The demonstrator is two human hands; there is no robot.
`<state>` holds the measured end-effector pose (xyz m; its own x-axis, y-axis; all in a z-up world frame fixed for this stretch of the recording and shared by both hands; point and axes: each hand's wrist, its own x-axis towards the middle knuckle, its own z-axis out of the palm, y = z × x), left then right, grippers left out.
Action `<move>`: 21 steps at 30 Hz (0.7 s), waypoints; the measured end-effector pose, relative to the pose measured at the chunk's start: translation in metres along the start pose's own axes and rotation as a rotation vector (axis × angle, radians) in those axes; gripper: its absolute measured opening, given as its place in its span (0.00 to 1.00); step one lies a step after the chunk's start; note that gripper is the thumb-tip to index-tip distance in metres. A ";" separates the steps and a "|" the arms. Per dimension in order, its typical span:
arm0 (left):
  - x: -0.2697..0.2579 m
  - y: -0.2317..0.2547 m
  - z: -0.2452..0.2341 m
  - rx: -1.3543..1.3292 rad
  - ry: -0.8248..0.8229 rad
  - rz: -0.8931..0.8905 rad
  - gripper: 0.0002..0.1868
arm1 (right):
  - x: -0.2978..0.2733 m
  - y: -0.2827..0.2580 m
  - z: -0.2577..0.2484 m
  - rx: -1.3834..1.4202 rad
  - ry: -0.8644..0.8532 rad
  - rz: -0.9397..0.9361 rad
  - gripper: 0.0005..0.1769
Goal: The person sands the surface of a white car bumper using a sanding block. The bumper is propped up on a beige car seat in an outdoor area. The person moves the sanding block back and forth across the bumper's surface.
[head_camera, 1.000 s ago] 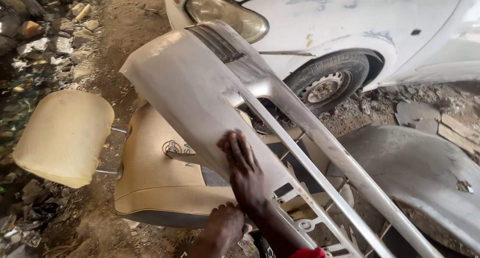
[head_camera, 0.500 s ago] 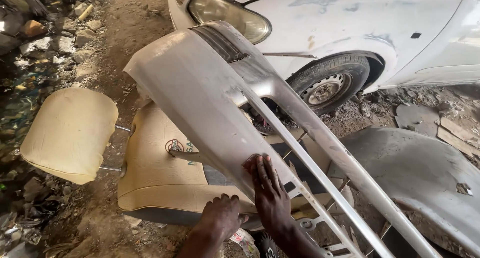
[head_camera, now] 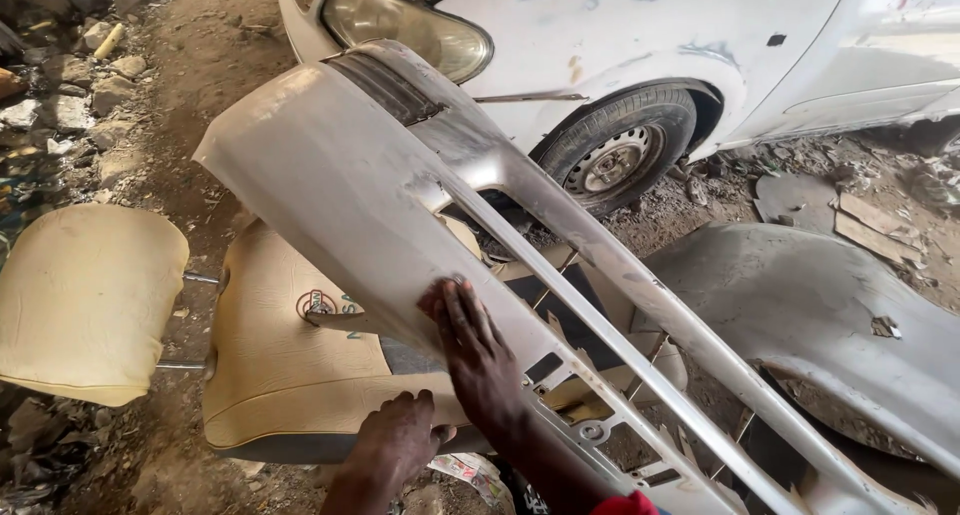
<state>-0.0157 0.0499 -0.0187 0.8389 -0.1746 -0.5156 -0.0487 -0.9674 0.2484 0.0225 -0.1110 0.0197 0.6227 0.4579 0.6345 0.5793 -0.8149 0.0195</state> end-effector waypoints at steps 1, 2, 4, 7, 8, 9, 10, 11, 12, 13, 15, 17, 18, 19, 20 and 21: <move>0.000 -0.001 -0.001 -0.006 0.003 -0.003 0.29 | -0.011 0.003 -0.004 0.001 -0.001 -0.007 0.54; 0.001 -0.003 -0.002 -0.009 0.002 0.002 0.29 | -0.022 0.006 -0.007 0.024 -0.026 0.042 0.54; -0.005 -0.001 -0.010 -0.027 0.009 -0.006 0.29 | -0.036 0.010 -0.017 0.054 -0.054 0.071 0.54; -0.020 0.007 -0.028 -0.041 0.016 0.004 0.28 | -0.043 0.010 -0.029 0.041 -0.053 0.039 0.58; -0.022 0.010 -0.028 -0.027 0.003 0.013 0.29 | -0.042 0.009 -0.027 0.006 -0.026 0.026 0.56; -0.023 0.013 -0.030 -0.009 -0.011 0.028 0.30 | -0.040 0.008 -0.026 -0.033 0.002 0.019 0.53; -0.019 0.012 -0.027 -0.005 -0.010 0.030 0.30 | -0.033 0.006 -0.018 -0.035 0.005 0.022 0.53; -0.016 0.011 -0.024 -0.009 0.006 0.024 0.30 | -0.026 0.004 -0.012 -0.021 -0.046 0.032 0.53; -0.013 0.011 -0.020 -0.013 0.022 0.019 0.30 | -0.019 0.003 -0.005 -0.008 -0.098 0.043 0.52; -0.013 0.010 -0.020 -0.009 0.023 0.019 0.30 | -0.011 -0.001 0.002 -0.008 -0.095 0.046 0.52; -0.012 0.009 -0.022 -0.013 -0.001 -0.013 0.29 | 0.007 -0.009 0.016 -0.003 -0.045 0.006 0.49; -0.018 0.007 -0.027 -0.030 0.002 -0.033 0.28 | 0.020 -0.013 0.021 -0.003 0.008 0.000 0.44; -0.021 0.006 -0.029 -0.055 0.009 -0.055 0.27 | 0.025 -0.015 0.023 -0.004 0.059 -0.017 0.39; -0.025 0.007 -0.034 -0.050 0.003 -0.046 0.27 | 0.025 -0.014 0.018 -0.011 0.055 -0.007 0.39; -0.029 0.006 -0.039 -0.048 -0.012 -0.056 0.25 | 0.025 -0.013 0.014 0.017 0.062 -0.012 0.41; -0.033 0.005 -0.044 -0.052 -0.021 -0.071 0.24 | 0.027 -0.014 0.010 0.048 0.071 -0.025 0.43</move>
<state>-0.0199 0.0594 0.0356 0.8275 -0.1104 -0.5504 0.0388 -0.9669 0.2523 0.0368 -0.0837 0.0291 0.5700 0.4498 0.6876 0.6199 -0.7847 -0.0005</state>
